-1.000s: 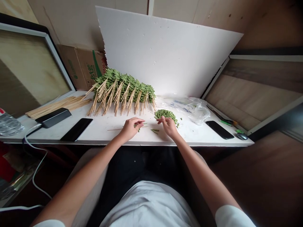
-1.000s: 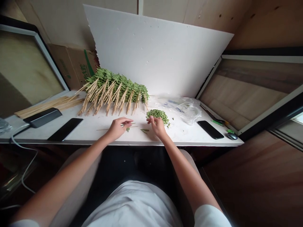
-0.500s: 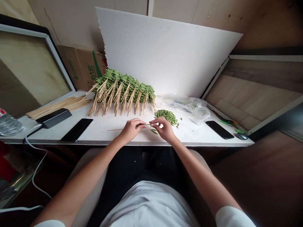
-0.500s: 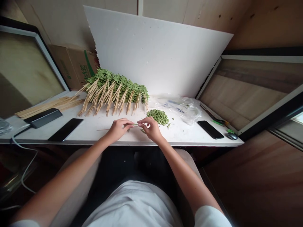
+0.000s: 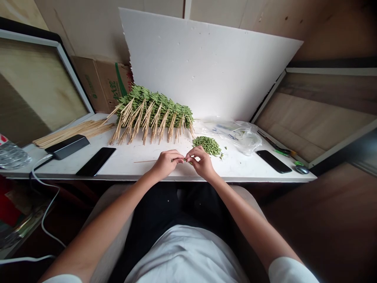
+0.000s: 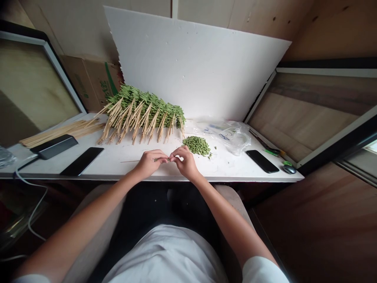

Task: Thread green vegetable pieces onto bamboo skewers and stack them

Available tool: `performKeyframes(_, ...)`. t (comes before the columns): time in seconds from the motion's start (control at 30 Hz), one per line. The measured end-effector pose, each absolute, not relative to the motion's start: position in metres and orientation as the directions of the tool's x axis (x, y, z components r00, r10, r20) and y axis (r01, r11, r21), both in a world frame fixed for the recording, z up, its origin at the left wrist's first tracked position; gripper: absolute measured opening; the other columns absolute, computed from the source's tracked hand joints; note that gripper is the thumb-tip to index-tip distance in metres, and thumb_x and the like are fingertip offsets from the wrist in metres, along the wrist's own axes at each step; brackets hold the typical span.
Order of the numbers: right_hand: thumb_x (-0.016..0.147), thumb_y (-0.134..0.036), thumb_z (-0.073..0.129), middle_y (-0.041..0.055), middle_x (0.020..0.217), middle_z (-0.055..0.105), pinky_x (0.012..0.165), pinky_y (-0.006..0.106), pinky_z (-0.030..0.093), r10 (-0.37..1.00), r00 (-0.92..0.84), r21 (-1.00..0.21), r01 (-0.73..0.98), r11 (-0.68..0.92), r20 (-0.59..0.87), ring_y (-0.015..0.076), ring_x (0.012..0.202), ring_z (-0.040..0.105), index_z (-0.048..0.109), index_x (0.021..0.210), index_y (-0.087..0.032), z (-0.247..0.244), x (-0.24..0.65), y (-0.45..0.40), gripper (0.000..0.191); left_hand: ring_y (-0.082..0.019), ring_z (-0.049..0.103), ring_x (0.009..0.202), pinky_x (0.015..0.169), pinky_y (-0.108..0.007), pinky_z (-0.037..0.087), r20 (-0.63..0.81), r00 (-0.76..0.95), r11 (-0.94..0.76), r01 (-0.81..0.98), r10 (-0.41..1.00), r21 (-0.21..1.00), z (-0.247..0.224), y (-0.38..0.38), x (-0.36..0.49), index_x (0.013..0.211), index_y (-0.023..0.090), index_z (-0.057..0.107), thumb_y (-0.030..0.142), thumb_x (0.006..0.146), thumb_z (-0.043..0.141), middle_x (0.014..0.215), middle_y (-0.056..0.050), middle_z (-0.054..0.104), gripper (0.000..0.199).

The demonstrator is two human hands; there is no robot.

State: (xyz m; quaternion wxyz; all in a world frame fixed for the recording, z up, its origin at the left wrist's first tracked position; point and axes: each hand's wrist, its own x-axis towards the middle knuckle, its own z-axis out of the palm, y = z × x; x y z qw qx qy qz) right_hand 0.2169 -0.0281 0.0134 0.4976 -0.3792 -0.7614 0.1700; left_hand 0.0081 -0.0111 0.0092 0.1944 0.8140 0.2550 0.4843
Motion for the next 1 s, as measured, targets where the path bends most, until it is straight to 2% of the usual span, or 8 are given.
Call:
performKeyframes(0.2,0.091,-0.069,0.071,0.0082,0.088,0.075,0.083,0.041,0.054,0.827,-0.194,-0.794,0.232,0.562,0.528,0.0258,0.089,0.068,0.077,0.082,-0.024,0.010,0.227,-0.016,0.046,-0.018,0.072,0.073,0.071,-0.029,0.059,0.625,0.373,-0.706,0.133,0.686,0.695,0.009,-0.008,0.006,0.085,0.018,0.082,0.014,0.093,0.067,0.082,-0.007,0.077,0.017)
performKeyframes(0.27,0.092,-0.065,0.073,0.0096,0.093,0.078,0.085,0.041,0.054,0.832,-0.109,-0.773,0.322,0.548,0.544,0.0272,0.094,0.069,0.081,0.087,-0.024,0.006,0.238,-0.008,0.042,-0.018,0.071,0.073,0.070,-0.030,0.059,0.603,0.349,-0.682,0.176,0.717,0.710,0.010,-0.005,0.002,0.091,0.017,0.083,0.019,0.095,0.066,0.084,-0.008,0.077,0.017)
performKeyframes(0.4,0.094,-0.059,0.073,0.0113,0.092,0.079,0.098,0.048,0.047,0.836,0.009,-0.639,0.649,0.413,0.548,0.0321,0.100,0.066,0.085,0.089,-0.024,-0.009,0.262,0.006,0.038,-0.020,0.074,0.082,0.075,-0.031,0.060,0.584,0.345,-0.670,0.236,0.735,0.704,0.008,0.000,-0.002,0.105,0.016,0.084,0.023,0.100,0.061,0.095,-0.010,0.078,0.025)
performKeyframes(0.57,0.101,-0.060,0.061,0.0138,0.093,0.081,0.097,0.047,0.047,0.895,-0.048,-0.533,0.788,0.306,0.443,0.0359,0.105,0.064,0.087,0.089,-0.021,-0.022,0.272,0.012,0.048,-0.024,0.077,0.093,0.087,-0.037,0.062,0.545,0.309,-0.622,0.267,0.779,0.736,0.001,0.003,-0.001,0.114,0.016,0.082,0.029,0.097,0.070,0.102,-0.011,0.081,0.024)
performKeyframes(0.7,0.107,-0.067,0.038,0.0131,0.085,0.081,0.100,0.048,0.049,0.914,-0.040,-0.642,0.699,0.314,0.404,0.0339,0.097,0.071,0.085,0.086,-0.019,-0.015,0.276,0.015,0.071,-0.025,0.078,0.091,0.086,-0.038,0.063,0.520,0.293,-0.592,0.269,0.802,0.760,-0.002,0.003,-0.001,0.118,0.016,0.080,0.031,0.096,0.072,0.098,-0.011,0.082,0.028)
performKeyframes(0.83,0.105,-0.076,0.032,0.0115,0.089,0.083,0.099,0.046,0.054,0.907,-0.007,-0.768,0.529,0.361,0.421,0.0310,0.094,0.077,0.085,0.090,-0.021,0.000,0.276,0.013,0.079,-0.025,0.079,0.086,0.079,-0.036,0.064,0.485,0.302,-0.563,0.282,0.821,0.777,-0.001,0.001,-0.001,0.119,0.016,0.079,0.030,0.094,0.075,0.094,-0.010,0.082,0.029)
performKeyframes(0.93,0.102,-0.075,0.045,0.0101,0.109,0.084,0.096,0.042,0.057,0.910,-0.140,-0.820,0.396,0.413,0.391,0.0296,0.108,0.077,0.084,0.089,-0.022,0.014,0.265,0.001,0.067,-0.024,0.079,0.087,0.082,-0.036,0.064,0.503,0.311,-0.586,0.300,0.806,0.753,0.000,-0.002,0.001,0.121,0.017,0.079,0.026,0.092,0.077,0.093,-0.009,0.082,0.030)
performKeyframes(1.0,0.097,-0.069,0.064,0.0092,0.120,0.082,0.085,0.036,0.058,0.892,-0.275,-0.828,0.347,0.440,0.359,0.0282,0.108,0.077,0.085,0.098,-0.023,0.021,0.253,-0.009,0.050,-0.023,0.079,0.088,0.086,-0.036,0.064,0.551,0.320,-0.634,0.301,0.771,0.713,0.000,-0.005,0.003,0.121,0.018,0.079,0.023,0.091,0.079,0.094,-0.008,0.082,0.030)
